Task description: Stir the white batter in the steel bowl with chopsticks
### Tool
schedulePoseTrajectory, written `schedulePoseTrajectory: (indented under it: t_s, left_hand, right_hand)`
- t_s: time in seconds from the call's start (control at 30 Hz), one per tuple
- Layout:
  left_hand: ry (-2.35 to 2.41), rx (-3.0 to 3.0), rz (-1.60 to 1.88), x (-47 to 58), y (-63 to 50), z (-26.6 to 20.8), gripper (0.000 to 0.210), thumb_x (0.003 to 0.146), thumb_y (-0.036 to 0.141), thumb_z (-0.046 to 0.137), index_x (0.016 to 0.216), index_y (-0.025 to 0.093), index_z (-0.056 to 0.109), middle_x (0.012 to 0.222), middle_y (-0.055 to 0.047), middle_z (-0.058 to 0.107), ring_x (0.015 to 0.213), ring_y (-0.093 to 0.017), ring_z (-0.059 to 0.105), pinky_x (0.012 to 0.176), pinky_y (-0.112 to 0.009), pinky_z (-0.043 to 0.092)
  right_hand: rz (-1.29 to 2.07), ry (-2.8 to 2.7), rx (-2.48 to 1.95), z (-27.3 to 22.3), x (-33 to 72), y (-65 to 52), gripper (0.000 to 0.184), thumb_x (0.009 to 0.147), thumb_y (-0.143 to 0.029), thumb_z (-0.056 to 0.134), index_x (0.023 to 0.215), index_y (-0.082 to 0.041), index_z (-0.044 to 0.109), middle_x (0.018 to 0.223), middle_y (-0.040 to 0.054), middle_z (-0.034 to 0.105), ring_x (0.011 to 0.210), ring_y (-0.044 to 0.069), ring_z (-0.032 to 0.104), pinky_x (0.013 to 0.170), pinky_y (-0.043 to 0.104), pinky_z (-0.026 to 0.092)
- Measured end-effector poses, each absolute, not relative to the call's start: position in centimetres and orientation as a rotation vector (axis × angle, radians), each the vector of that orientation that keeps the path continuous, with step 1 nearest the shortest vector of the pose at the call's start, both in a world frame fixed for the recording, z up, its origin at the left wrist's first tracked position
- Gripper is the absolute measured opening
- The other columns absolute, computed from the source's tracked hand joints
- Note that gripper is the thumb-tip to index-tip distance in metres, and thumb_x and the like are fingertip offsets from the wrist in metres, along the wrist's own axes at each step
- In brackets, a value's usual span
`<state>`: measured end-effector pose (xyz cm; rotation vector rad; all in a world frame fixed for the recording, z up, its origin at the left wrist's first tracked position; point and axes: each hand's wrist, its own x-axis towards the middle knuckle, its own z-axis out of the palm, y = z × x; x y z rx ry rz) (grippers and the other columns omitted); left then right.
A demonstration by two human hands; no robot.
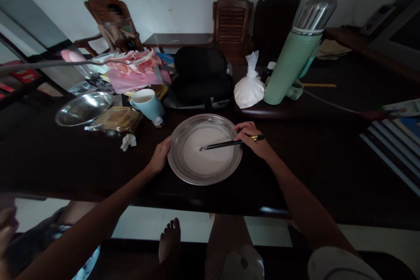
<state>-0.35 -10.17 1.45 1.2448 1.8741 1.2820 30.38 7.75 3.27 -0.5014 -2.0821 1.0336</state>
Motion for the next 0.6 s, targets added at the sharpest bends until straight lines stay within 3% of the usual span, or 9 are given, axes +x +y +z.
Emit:
schedulePoseTrajectory:
  t_s: [0.2,0.37,0.6]
  left_hand:
    - [1.881,1.256,1.268,-0.42,-10.10,1.38,0.078,0.085,0.078,0.042,0.112,0.011,0.072,0.110,-0.013,0.075,0.105,-0.032,0.063,0.099,-0.042,0.050]
    - [1.894,1.262,1.267,-0.45,-10.16,1.36,0.076,0.087,0.076,0.040,0.112,0.011,0.072,0.111,-0.013,0.074,0.108,-0.032,0.063,0.100,-0.042,0.049]
    - [1.870,1.252,1.271,-0.43,-10.19,1.35,0.077,0.087,0.075,0.041,0.115,0.010,0.071,0.111,-0.014,0.074,0.108,-0.032,0.064,0.099,-0.043,0.050]
  right_hand:
    - [1.092,-2.006,-0.494,3.29,30.50,7.84,0.044,0.099,-0.044,0.049,0.066,-0.025,0.072,0.101,0.0062,0.074,0.106,0.026,0.058,0.100,0.048,0.042]
    - [1.053,-2.077,-0.512,3.34,30.37,7.68,0.033,0.095,-0.043,0.057,0.074,-0.026,0.075,0.102,0.0054,0.074,0.105,0.026,0.059,0.101,0.049,0.042]
    - [1.097,-2.065,-0.490,3.25,30.50,7.84,0.042,0.098,-0.045,0.051,0.069,-0.026,0.075,0.104,0.0060,0.074,0.108,0.026,0.058,0.102,0.048,0.042]
